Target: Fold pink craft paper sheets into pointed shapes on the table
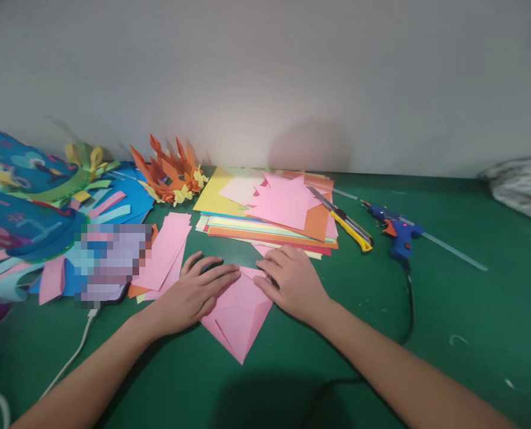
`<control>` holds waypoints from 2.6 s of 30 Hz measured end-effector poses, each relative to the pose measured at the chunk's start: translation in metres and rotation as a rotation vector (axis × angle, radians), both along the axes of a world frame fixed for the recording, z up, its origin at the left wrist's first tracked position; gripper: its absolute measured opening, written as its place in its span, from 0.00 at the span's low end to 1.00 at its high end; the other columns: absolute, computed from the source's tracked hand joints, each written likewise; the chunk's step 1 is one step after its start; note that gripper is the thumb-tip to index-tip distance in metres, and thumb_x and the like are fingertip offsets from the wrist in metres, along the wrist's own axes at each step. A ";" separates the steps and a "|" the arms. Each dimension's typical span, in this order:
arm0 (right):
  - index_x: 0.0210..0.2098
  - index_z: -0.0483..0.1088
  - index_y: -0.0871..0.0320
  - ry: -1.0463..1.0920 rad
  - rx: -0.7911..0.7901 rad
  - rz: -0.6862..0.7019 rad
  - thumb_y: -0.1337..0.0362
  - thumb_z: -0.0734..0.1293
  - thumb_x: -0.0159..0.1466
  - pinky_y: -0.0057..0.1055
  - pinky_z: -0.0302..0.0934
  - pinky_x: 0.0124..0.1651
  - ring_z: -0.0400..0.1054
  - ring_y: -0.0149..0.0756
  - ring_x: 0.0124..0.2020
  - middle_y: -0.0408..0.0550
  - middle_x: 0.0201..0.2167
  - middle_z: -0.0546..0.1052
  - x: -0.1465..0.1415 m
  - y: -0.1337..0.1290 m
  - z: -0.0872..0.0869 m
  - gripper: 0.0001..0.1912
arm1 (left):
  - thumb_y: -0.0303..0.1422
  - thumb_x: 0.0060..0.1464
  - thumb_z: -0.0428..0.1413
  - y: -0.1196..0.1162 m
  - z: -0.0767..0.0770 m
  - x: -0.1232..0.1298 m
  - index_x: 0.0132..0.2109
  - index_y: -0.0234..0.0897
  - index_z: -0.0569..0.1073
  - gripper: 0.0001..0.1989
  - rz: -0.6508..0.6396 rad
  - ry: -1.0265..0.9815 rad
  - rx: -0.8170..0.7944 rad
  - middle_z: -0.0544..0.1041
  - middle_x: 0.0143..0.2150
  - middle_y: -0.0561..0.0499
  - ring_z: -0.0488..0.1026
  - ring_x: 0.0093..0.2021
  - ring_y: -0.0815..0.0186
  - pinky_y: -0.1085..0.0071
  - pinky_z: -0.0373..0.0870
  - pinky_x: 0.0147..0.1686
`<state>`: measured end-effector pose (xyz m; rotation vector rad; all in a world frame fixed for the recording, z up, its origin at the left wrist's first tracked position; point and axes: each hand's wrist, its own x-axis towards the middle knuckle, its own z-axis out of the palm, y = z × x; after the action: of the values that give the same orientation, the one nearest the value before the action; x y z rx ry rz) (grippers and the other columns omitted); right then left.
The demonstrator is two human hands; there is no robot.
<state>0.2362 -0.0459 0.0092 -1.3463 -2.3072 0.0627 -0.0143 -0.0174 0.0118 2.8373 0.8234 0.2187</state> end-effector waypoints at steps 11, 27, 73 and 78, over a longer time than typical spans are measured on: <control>0.38 0.71 0.57 0.091 -0.117 0.102 0.62 0.60 0.67 0.33 0.51 0.39 0.63 0.35 0.34 0.46 0.31 0.75 -0.010 -0.003 -0.002 0.10 | 0.27 0.62 0.43 -0.001 -0.002 0.004 0.59 0.42 0.64 0.19 0.043 -0.060 -0.003 0.69 0.56 0.50 0.59 0.58 0.60 0.56 0.44 0.62; 0.45 0.71 0.56 0.006 -0.146 0.248 0.63 0.55 0.70 0.35 0.52 0.43 0.62 0.36 0.39 0.49 0.37 0.73 -0.010 -0.001 -0.005 0.14 | 0.26 0.60 0.45 0.000 -0.003 0.003 0.56 0.43 0.67 0.18 0.047 -0.079 0.040 0.69 0.49 0.47 0.61 0.52 0.59 0.52 0.49 0.59; 0.58 0.60 0.57 -0.127 -0.286 0.319 0.72 0.55 0.61 0.41 0.44 0.53 0.56 0.43 0.52 0.53 0.55 0.66 -0.005 -0.001 0.008 0.26 | 0.28 0.55 0.55 0.003 -0.014 -0.009 0.47 0.40 0.66 0.13 0.357 -0.490 -0.267 0.72 0.35 0.54 0.70 0.31 0.71 0.74 0.70 0.33; 0.60 0.59 0.56 -0.152 -0.292 0.320 0.71 0.56 0.61 0.42 0.46 0.53 0.55 0.44 0.52 0.52 0.56 0.66 -0.005 -0.001 0.009 0.27 | 0.28 0.55 0.55 0.001 -0.009 -0.007 0.42 0.38 0.68 0.07 0.336 -0.457 -0.281 0.72 0.32 0.54 0.69 0.31 0.70 0.74 0.68 0.31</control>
<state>0.2315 -0.0464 0.0180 -1.1284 -2.7070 0.4283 -0.0209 -0.0160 0.0025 2.2456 1.1085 0.7035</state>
